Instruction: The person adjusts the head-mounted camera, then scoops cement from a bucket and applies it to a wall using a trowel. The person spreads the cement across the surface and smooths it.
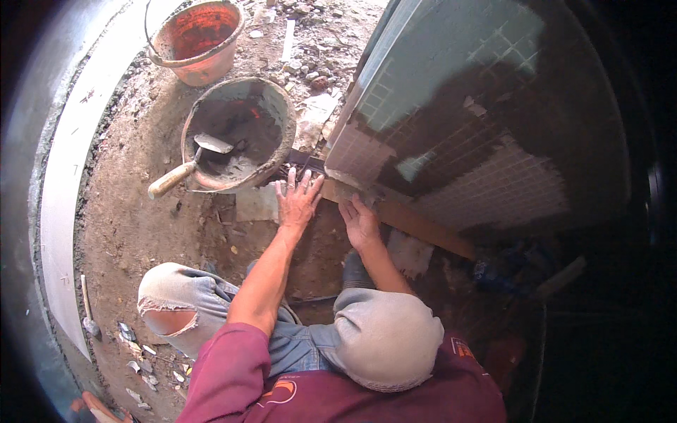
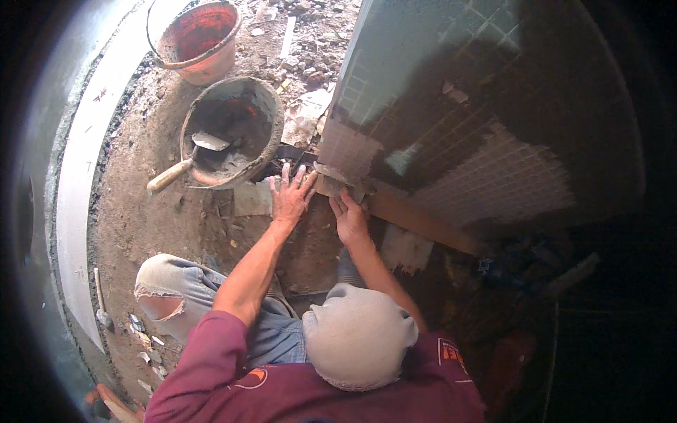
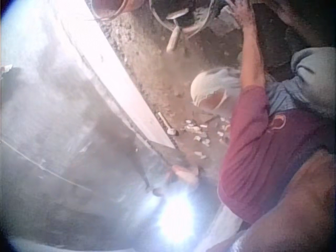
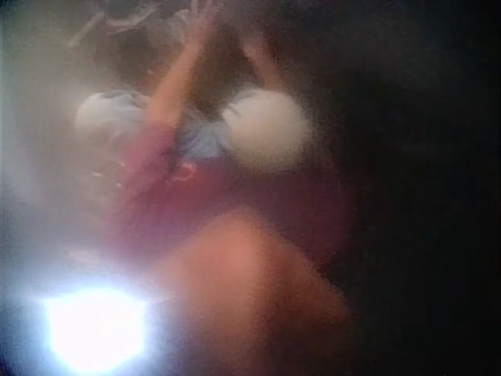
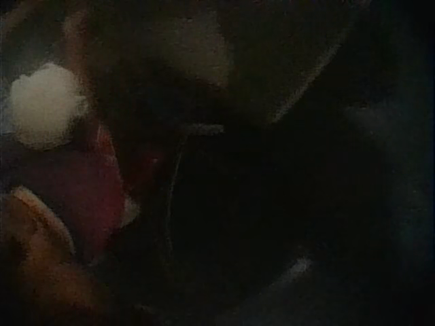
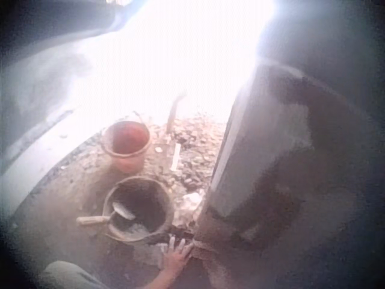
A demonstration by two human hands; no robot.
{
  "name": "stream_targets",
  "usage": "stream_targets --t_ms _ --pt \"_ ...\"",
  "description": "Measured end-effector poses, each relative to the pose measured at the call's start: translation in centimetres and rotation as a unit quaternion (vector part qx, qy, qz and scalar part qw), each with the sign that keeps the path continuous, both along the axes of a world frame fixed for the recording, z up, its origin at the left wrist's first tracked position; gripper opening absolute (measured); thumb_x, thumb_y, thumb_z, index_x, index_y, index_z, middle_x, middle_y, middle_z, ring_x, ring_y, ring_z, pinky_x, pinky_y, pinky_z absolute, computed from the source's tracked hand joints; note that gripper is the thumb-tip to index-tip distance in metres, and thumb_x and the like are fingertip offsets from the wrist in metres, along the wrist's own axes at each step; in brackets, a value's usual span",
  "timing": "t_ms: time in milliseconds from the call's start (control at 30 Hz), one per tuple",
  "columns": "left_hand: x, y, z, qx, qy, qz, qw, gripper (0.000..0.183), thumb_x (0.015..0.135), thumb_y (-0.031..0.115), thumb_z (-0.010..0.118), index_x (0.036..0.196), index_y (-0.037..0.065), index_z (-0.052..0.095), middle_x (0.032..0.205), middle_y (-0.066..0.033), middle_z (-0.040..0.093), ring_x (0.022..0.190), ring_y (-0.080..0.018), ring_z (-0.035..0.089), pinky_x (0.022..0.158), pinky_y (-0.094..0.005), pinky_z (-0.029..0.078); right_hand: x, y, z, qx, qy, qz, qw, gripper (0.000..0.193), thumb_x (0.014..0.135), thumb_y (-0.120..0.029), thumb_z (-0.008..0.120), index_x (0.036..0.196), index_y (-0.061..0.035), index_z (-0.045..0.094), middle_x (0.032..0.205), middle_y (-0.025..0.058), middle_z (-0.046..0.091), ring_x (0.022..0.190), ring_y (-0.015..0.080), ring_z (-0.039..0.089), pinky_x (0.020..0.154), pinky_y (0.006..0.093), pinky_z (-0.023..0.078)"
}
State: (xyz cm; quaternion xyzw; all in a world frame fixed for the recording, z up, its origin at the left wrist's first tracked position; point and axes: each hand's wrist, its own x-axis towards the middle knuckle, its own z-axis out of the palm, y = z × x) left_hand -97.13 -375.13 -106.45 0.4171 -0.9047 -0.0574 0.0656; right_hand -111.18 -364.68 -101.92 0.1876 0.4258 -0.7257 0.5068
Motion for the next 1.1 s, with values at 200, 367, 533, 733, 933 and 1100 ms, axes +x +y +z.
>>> stream_targets --t_ms 200,367,533,733,933,1100 --pt "0.0 0.0 0.5 -0.004 -0.025 -0.005 1.000 0.058 0.096 0.049 0.052 0.151 0.044 0.034 0.154 0.0018 0.042 0.146 -0.0336 0.027 0.111 -0.0677 0.020 0.1 -2.0 -3.7 0.019 0.000 -0.033 0.999 0.052 0.087 0.000 0.071 0.132 -0.0108 0.049 0.126 0.0069 0.057 0.120 0.0271 0.055 0.106 0.0465 0.047" --pt "0.0 0.0 0.0 0.023 -0.034 -0.003 0.999 0.057 0.097 0.048 0.052 0.151 0.044 0.034 0.154 0.0007 0.042 0.146 -0.0342 0.028 0.111 -0.0674 0.020 -1.4 -4.0 -0.4 0.035 0.052 -0.046 0.997 0.048 0.086 -0.004 0.073 0.129 -0.0078 0.052 0.124 0.0094 0.057 0.120 0.0277 0.055 0.105 0.0456 0.050" --pt "0.0 0.3 -0.4 -0.016 -0.005 0.001 1.000 0.056 0.097 0.048 0.052 0.151 0.043 0.035 0.153 0.0001 0.043 0.146 -0.0341 0.028 0.111 -0.0670 0.020 -3.9 -5.6 8.2 -0.050 0.096 -0.022 0.994 0.050 0.086 -0.004 0.074 0.131 -0.0072 0.052 0.128 0.0071 0.055 0.118 0.0232 0.055 0.102 0.0440 0.052" --pt "-0.2 0.2 -0.5 0.015 -0.025 0.002 1.000 0.057 0.096 0.048 0.054 0.150 0.042 0.037 0.153 -0.0004 0.042 0.145 -0.0346 0.028 0.111 -0.0674 0.019 -1.8 -2.8 10.2 -0.075 0.147 -0.020 0.986 0.049 0.088 0.006 0.067 0.131 -0.0084 0.048 0.126 0.0077 0.055 0.120 0.0227 0.055 0.100 0.0449 0.054" --pt "-0.1 0.4 -0.4 0.004 -0.003 0.003 1.000 0.061 0.094 0.046 0.056 0.151 0.042 0.035 0.155 -0.0006 0.039 0.146 -0.0355 0.027 0.112 -0.0680 0.016 -0.1 -2.2 -0.8 0.023 0.009 -0.026 0.999 0.055 0.086 0.006 0.069 0.134 -0.0094 0.046 0.130 0.0075 0.053 0.126 0.0247 0.052 0.105 0.0448 0.050" --pt "-0.2 0.3 0.0 0.029 -0.015 0.004 0.999 0.057 0.095 0.043 0.056 0.149 0.040 0.038 0.154 -0.0027 0.043 0.147 -0.0346 0.026 0.113 -0.0680 0.017 -0.1 -4.3 -1.5 0.012 0.024 -0.058 0.998 0.055 0.086 0.005 0.070 0.134 -0.0071 0.046 0.132 0.0068 0.053 0.129 0.0237 0.050 0.108 0.0450 0.048"
